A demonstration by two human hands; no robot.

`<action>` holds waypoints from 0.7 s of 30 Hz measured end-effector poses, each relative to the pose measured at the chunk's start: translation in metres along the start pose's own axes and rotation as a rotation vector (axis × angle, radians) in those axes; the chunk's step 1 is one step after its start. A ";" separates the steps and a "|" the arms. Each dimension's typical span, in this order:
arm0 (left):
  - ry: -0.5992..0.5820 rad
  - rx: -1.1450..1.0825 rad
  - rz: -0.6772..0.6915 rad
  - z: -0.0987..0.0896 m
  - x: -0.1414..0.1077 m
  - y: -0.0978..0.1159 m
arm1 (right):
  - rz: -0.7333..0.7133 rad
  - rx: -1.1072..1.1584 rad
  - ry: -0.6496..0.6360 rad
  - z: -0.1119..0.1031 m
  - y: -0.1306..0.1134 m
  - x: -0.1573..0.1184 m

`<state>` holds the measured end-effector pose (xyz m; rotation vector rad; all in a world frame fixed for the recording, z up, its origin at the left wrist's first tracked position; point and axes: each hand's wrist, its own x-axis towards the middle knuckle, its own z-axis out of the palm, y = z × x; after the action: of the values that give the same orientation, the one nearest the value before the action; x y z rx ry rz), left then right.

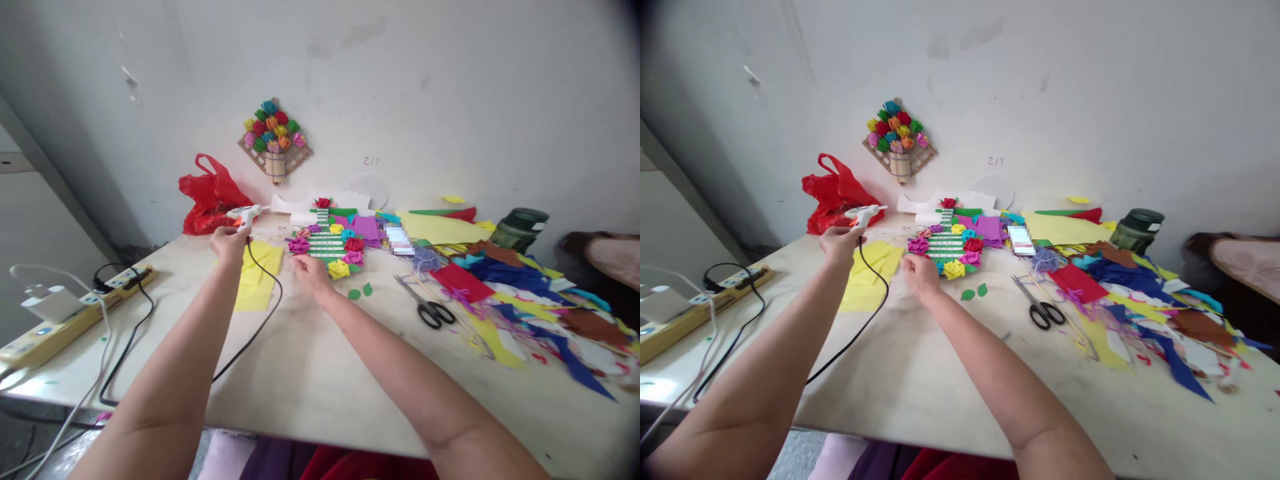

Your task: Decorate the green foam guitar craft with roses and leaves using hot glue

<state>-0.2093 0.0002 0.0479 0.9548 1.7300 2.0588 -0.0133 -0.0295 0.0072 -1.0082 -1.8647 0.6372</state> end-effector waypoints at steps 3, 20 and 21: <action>-0.083 -0.149 -0.015 0.035 -0.042 0.021 | 0.195 0.406 0.021 -0.016 -0.004 0.004; -0.399 0.208 0.430 0.090 -0.191 0.038 | 0.377 1.014 0.282 -0.085 0.014 -0.015; -0.436 0.212 0.455 0.089 -0.193 0.038 | 0.350 1.007 0.314 -0.088 0.016 -0.016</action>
<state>-0.0022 -0.0572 0.0320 1.8498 1.6143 1.7261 0.0745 -0.0322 0.0286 -0.6731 -0.8717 1.3489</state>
